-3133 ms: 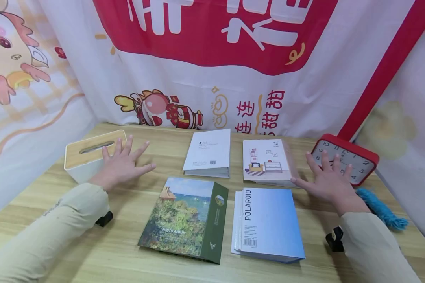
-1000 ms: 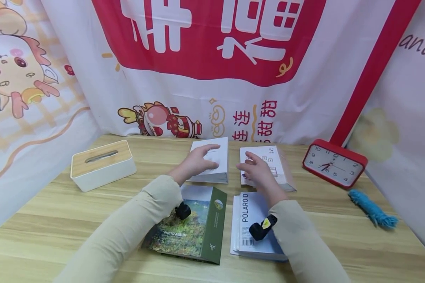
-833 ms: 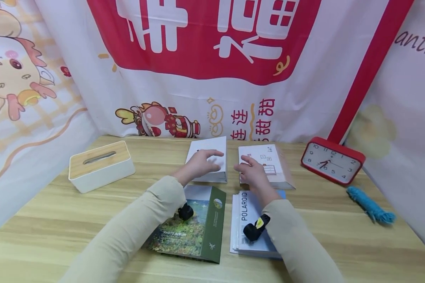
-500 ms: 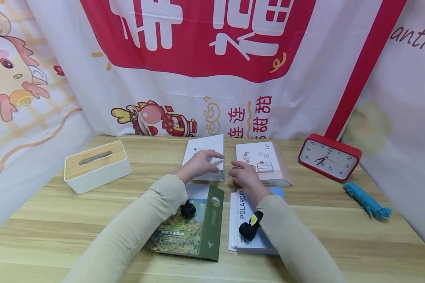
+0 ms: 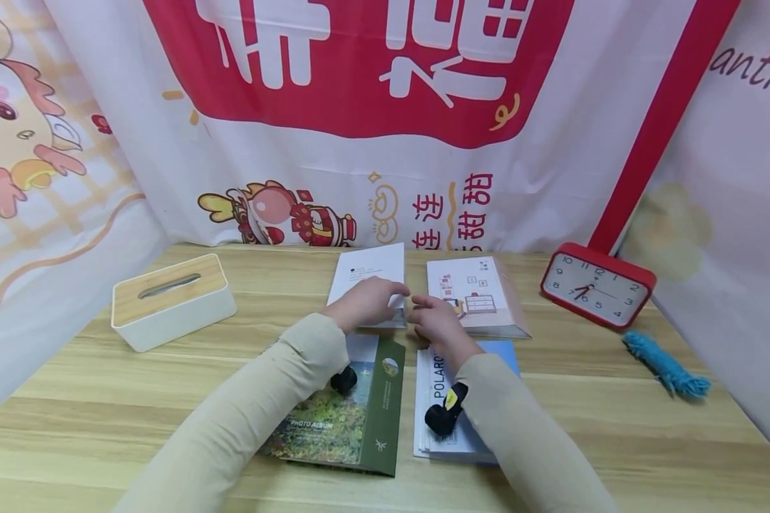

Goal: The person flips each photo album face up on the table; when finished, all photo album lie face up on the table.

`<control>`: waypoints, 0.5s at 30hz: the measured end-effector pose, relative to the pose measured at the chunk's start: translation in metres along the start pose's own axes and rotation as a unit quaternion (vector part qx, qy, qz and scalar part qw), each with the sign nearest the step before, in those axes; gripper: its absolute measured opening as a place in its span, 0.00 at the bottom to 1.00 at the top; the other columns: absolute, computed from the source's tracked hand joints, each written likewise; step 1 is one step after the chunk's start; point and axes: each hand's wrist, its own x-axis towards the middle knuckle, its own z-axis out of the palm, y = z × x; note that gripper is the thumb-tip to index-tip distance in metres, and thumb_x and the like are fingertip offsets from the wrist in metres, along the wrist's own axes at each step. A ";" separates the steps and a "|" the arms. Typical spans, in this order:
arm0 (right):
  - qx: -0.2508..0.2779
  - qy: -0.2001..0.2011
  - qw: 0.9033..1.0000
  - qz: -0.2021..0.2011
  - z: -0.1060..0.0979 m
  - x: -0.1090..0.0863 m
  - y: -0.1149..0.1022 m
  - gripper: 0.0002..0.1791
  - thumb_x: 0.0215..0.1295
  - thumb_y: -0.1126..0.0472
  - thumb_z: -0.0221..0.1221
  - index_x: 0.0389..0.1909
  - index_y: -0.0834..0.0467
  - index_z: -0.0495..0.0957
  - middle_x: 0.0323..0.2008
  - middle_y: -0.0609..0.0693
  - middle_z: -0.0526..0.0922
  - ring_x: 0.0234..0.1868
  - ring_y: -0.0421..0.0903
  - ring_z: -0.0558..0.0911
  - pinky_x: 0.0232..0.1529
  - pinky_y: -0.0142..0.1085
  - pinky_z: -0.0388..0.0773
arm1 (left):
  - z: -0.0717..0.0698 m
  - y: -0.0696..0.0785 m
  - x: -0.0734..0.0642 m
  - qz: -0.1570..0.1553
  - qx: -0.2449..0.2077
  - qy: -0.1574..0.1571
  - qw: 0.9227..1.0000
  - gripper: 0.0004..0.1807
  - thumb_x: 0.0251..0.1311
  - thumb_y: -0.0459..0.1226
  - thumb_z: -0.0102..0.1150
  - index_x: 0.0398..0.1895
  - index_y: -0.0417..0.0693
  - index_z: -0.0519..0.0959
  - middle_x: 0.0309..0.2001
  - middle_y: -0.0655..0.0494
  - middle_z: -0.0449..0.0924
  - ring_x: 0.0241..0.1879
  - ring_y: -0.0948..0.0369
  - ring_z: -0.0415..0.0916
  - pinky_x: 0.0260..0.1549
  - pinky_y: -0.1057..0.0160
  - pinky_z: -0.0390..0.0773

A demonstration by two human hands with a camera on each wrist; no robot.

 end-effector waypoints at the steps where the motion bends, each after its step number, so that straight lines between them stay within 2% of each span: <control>1: -0.001 -0.002 1.000 -0.003 0.000 0.000 0.000 0.32 0.62 0.69 0.52 0.68 0.55 0.58 0.66 0.55 0.62 0.66 0.52 0.63 0.64 0.44 0.64 | -0.001 0.001 -0.001 0.001 0.011 0.001 1.000 0.25 0.59 0.30 0.50 0.60 0.54 0.72 0.59 0.56 0.73 0.62 0.57 0.65 0.62 0.57 0.63; 5: -0.005 0.000 1.000 -0.006 0.002 0.000 -0.001 0.31 0.62 0.69 0.51 0.68 0.56 0.59 0.65 0.56 0.62 0.66 0.52 0.64 0.64 0.44 0.64 | -0.003 0.004 -0.003 0.006 0.033 0.007 0.999 0.23 0.59 0.30 0.50 0.59 0.53 0.72 0.58 0.55 0.74 0.60 0.57 0.67 0.61 0.57 0.65; 10: -0.006 0.011 1.000 0.004 0.002 0.000 -0.001 0.31 0.62 0.68 0.52 0.67 0.54 0.60 0.64 0.56 0.63 0.64 0.52 0.66 0.63 0.43 0.66 | -0.004 0.004 -0.006 0.013 0.019 0.008 1.000 0.25 0.56 0.31 0.54 0.59 0.51 0.72 0.57 0.55 0.74 0.60 0.57 0.67 0.61 0.58 0.66; 15: 0.001 0.011 1.000 0.009 0.002 -0.002 -0.001 0.32 0.61 0.69 0.52 0.67 0.54 0.60 0.65 0.56 0.62 0.62 0.53 0.69 0.61 0.43 0.68 | -0.005 0.002 -0.008 0.038 0.021 0.025 0.999 0.24 0.55 0.33 0.58 0.58 0.51 0.73 0.56 0.55 0.75 0.59 0.57 0.69 0.60 0.58 0.67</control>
